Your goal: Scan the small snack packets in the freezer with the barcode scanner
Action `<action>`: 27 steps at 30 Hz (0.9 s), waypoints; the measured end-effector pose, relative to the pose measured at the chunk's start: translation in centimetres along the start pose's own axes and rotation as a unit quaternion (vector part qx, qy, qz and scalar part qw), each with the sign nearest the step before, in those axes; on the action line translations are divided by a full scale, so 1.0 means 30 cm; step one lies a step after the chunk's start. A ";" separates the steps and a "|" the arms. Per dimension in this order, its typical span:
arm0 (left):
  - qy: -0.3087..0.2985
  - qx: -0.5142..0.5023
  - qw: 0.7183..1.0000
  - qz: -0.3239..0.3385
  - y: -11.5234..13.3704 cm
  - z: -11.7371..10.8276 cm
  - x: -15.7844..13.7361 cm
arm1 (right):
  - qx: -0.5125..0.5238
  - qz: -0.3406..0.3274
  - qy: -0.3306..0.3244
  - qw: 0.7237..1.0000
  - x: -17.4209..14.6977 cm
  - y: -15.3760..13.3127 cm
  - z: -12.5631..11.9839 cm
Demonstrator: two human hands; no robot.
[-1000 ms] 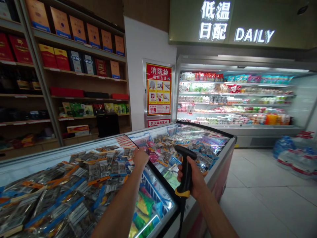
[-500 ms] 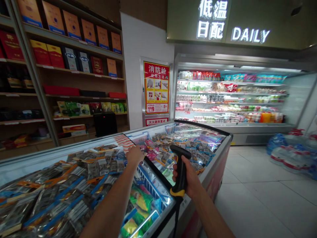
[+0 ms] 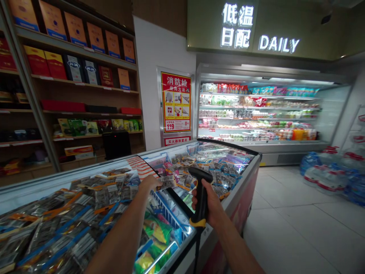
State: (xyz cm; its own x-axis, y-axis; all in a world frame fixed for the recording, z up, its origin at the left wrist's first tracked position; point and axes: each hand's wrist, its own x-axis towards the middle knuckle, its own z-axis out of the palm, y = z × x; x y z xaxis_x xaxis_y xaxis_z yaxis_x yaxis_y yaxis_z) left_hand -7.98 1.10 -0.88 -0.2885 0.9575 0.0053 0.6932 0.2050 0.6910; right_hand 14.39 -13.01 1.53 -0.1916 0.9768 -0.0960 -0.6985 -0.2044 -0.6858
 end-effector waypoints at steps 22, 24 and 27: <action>-0.065 -0.468 0.881 -0.032 0.077 0.172 -0.177 | 0.035 0.028 -0.040 0.998 0.040 0.039 0.032; -0.065 -0.467 0.881 -0.030 0.076 0.174 -0.177 | 0.037 0.029 -0.040 0.998 0.042 0.038 0.030; -0.067 -0.464 0.883 -0.031 0.072 0.177 -0.173 | 0.039 0.031 -0.043 0.998 0.047 0.034 0.025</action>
State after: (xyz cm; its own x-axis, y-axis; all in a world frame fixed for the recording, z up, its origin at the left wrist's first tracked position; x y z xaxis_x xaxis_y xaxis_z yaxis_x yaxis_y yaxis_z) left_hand -1.48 -2.35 -3.25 -0.1838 0.9783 -0.0957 -0.1792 0.0624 0.9818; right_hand 12.89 -11.89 1.23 -0.2916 0.9539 -0.0712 -0.7348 -0.2711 -0.6218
